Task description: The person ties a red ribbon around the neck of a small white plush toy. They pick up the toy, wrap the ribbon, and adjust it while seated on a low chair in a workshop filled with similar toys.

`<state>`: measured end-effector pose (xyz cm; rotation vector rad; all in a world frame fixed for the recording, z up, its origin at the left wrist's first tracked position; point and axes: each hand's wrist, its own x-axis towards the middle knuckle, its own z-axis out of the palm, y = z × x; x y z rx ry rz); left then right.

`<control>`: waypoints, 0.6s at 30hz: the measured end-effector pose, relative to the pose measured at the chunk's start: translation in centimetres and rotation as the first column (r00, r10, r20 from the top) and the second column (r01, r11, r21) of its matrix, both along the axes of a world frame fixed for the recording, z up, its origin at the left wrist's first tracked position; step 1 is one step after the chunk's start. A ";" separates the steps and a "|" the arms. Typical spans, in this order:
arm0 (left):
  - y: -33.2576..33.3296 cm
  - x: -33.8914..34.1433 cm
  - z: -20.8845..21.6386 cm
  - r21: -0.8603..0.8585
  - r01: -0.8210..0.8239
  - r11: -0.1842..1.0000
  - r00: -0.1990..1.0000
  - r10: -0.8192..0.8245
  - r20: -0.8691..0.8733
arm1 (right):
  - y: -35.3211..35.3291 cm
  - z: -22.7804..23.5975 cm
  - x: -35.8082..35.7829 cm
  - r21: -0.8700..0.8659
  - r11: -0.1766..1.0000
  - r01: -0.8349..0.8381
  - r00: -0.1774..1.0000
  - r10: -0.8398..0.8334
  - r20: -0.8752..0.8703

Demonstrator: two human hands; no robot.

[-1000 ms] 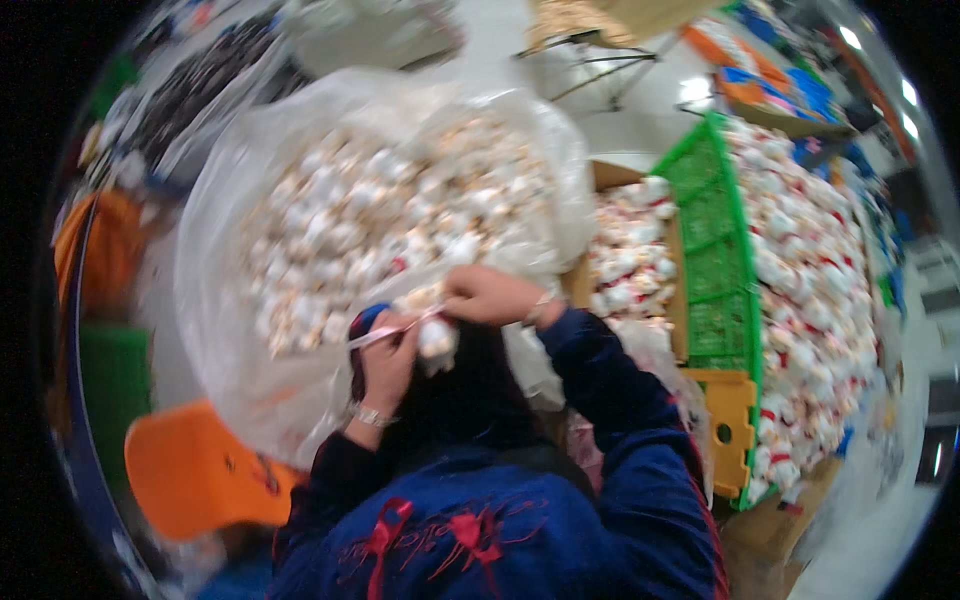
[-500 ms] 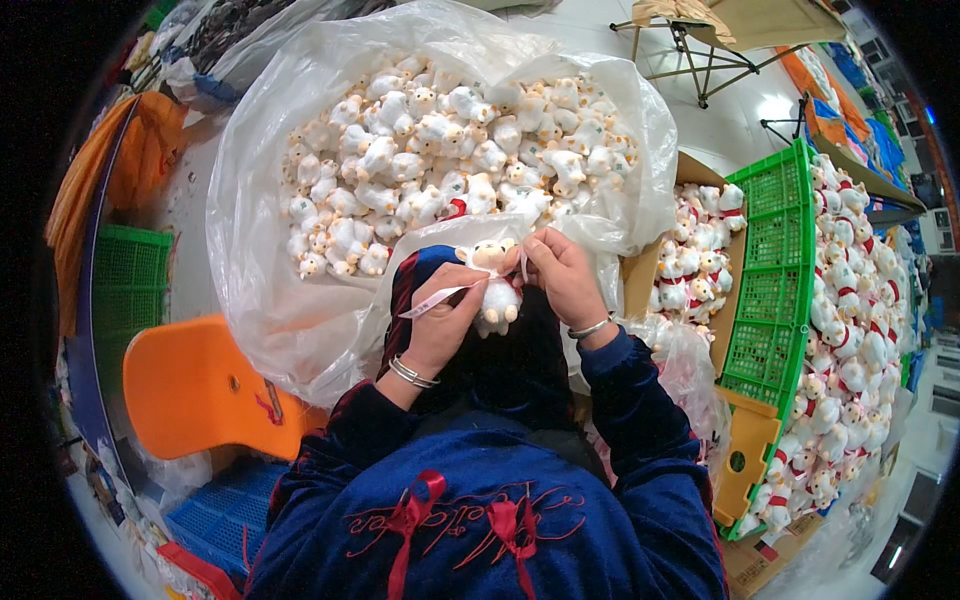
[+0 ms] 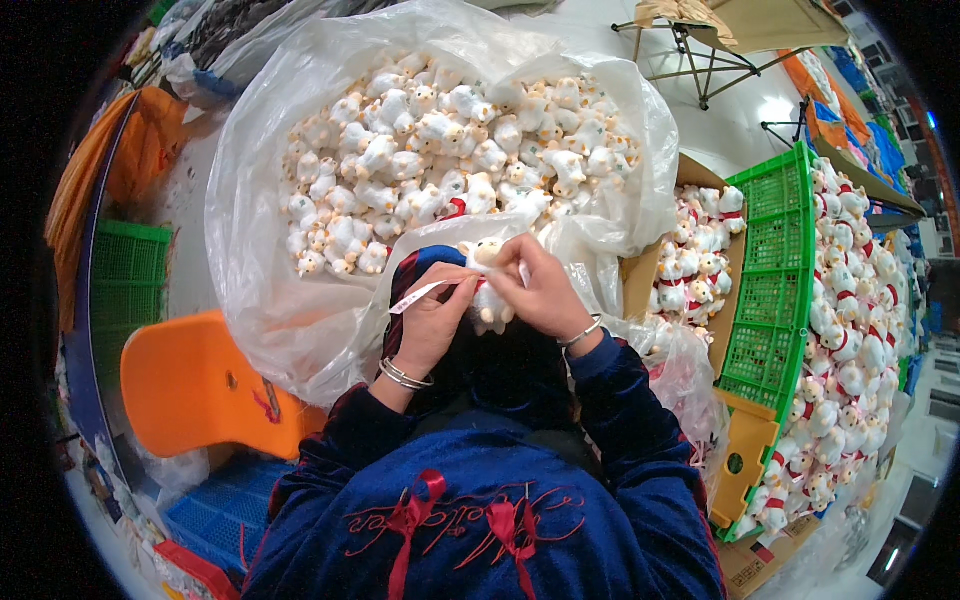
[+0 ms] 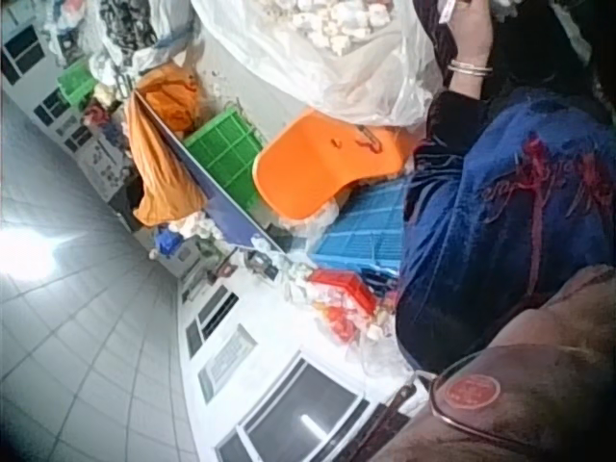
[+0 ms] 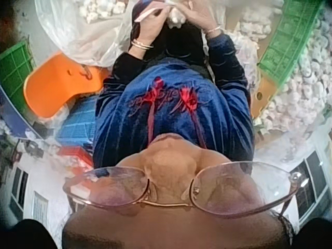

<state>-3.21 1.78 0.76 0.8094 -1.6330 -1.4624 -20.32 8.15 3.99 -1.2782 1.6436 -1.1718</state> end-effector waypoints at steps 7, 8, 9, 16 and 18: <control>-0.4 -0.3 1.2 -0.023 0.034 0.999 0.994 -0.031 0.108 | -0.4 -1.7 0.2 -0.107 0.990 -0.092 0.977 0.069 -0.202; -0.8 -0.2 1.2 -0.063 0.069 0.996 0.993 -0.063 0.099 | -0.6 -0.9 0.2 -0.113 0.987 -0.113 0.952 0.074 -0.298; -0.9 -0.4 1.1 -0.077 0.079 0.994 0.994 -0.073 0.081 | -0.7 -0.7 0.3 -0.095 0.992 -0.083 0.946 0.048 -0.320; -2.9 0.3 2.1 0.205 0.402 0.892 0.915 -0.400 -0.057 | 0.1 -1.2 0.5 -0.085 0.996 -0.010 0.945 -0.019 -0.328; -3.1 0.2 2.1 0.328 0.384 0.863 0.923 -0.369 -0.109 | 0.1 -1.7 0.5 -0.088 0.996 -0.013 0.939 -0.018 -0.344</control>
